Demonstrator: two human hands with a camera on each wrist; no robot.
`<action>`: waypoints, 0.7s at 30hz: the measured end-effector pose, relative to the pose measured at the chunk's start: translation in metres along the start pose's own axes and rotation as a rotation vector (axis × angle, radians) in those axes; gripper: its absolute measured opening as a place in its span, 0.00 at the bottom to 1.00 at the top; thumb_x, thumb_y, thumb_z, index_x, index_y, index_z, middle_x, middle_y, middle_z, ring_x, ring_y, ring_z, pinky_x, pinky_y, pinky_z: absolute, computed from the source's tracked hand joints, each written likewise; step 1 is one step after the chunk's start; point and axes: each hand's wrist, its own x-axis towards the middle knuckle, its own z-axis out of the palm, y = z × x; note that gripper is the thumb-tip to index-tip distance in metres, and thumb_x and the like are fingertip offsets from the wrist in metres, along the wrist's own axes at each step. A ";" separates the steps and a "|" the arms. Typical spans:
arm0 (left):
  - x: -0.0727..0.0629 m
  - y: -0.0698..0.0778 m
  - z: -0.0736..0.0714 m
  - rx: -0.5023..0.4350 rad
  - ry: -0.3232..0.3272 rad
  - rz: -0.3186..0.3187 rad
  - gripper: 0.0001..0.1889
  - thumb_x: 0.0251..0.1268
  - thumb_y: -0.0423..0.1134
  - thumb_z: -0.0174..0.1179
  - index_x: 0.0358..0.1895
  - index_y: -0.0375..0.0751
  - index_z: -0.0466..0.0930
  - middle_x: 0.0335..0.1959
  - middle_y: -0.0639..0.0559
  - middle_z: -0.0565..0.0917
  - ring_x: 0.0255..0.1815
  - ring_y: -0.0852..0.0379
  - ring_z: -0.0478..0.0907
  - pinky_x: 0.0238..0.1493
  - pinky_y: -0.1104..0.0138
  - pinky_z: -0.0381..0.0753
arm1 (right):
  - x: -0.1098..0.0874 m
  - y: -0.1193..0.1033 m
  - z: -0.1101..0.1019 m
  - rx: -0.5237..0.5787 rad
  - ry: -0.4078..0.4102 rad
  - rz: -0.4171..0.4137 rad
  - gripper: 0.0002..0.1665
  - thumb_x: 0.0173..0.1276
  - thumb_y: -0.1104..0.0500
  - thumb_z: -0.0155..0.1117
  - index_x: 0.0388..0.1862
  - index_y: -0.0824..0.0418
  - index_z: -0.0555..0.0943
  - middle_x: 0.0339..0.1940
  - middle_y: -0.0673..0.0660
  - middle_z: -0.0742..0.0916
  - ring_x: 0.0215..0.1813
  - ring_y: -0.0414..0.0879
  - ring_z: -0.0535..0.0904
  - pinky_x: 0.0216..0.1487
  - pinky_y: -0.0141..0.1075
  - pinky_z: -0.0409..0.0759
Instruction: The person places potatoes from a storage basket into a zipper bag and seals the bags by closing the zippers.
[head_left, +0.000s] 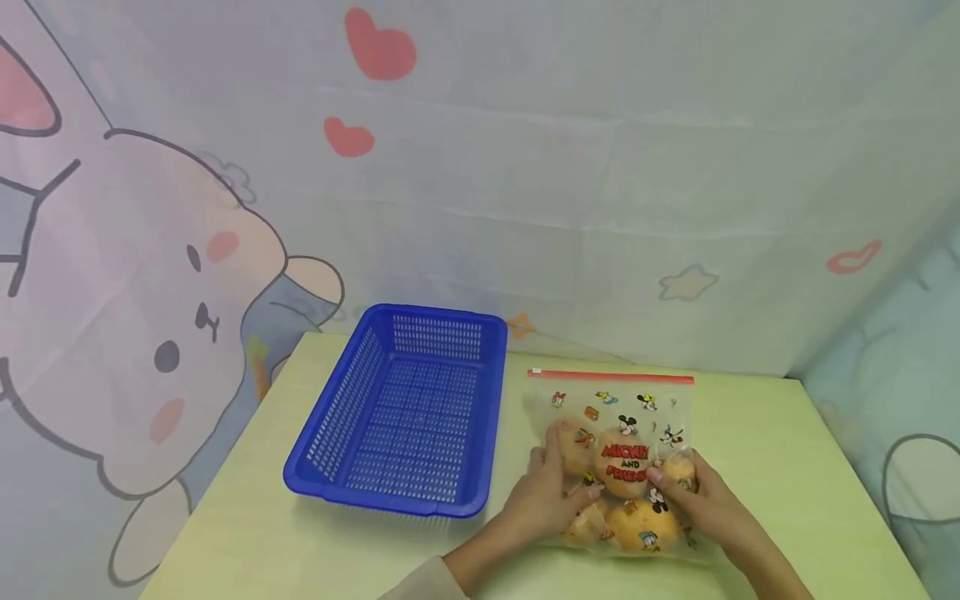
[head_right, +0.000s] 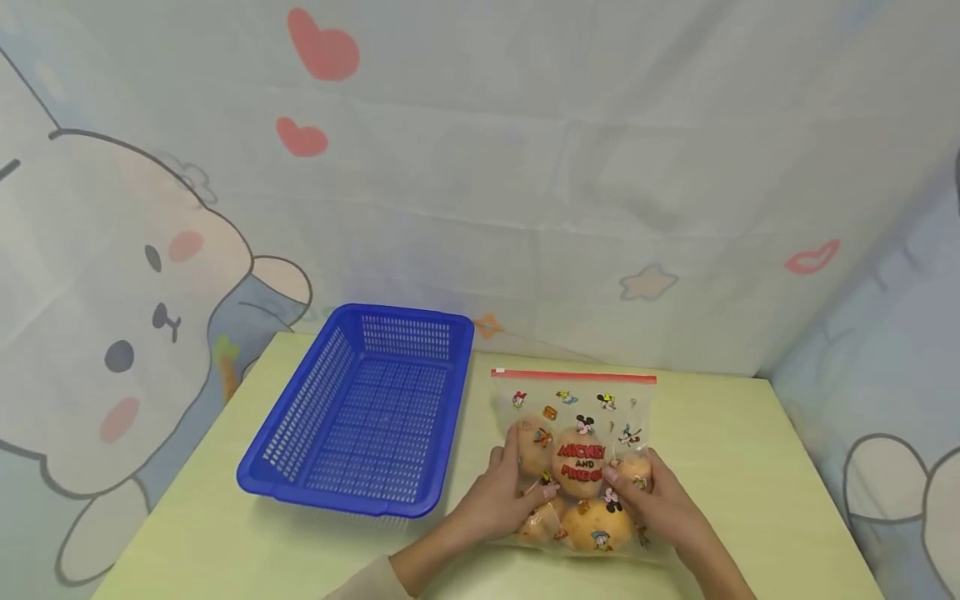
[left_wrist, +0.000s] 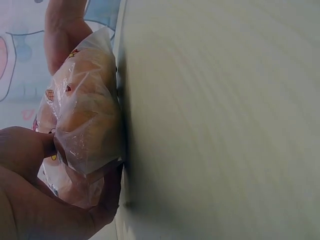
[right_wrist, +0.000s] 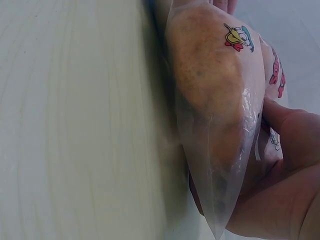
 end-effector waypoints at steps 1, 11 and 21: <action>0.000 0.000 0.000 0.005 0.003 0.002 0.60 0.68 0.61 0.70 0.88 0.48 0.35 0.69 0.28 0.69 0.36 0.46 0.81 0.29 0.59 0.82 | 0.000 -0.001 0.000 0.007 -0.001 0.000 0.39 0.83 0.43 0.60 0.82 0.56 0.57 0.66 0.61 0.82 0.58 0.46 0.83 0.56 0.32 0.81; -0.001 0.000 -0.001 -0.009 0.020 -0.015 0.60 0.67 0.62 0.70 0.89 0.51 0.36 0.67 0.32 0.71 0.36 0.47 0.80 0.33 0.55 0.83 | 0.000 -0.003 0.000 -0.020 0.008 -0.021 0.39 0.83 0.43 0.59 0.81 0.58 0.58 0.65 0.61 0.83 0.57 0.45 0.84 0.56 0.31 0.81; -0.005 0.001 -0.011 -0.022 0.018 -0.015 0.62 0.63 0.63 0.73 0.89 0.53 0.39 0.68 0.30 0.71 0.48 0.39 0.84 0.46 0.47 0.87 | 0.003 -0.001 -0.005 -0.055 0.004 0.033 0.44 0.81 0.40 0.61 0.80 0.63 0.57 0.68 0.66 0.79 0.60 0.51 0.81 0.53 0.40 0.83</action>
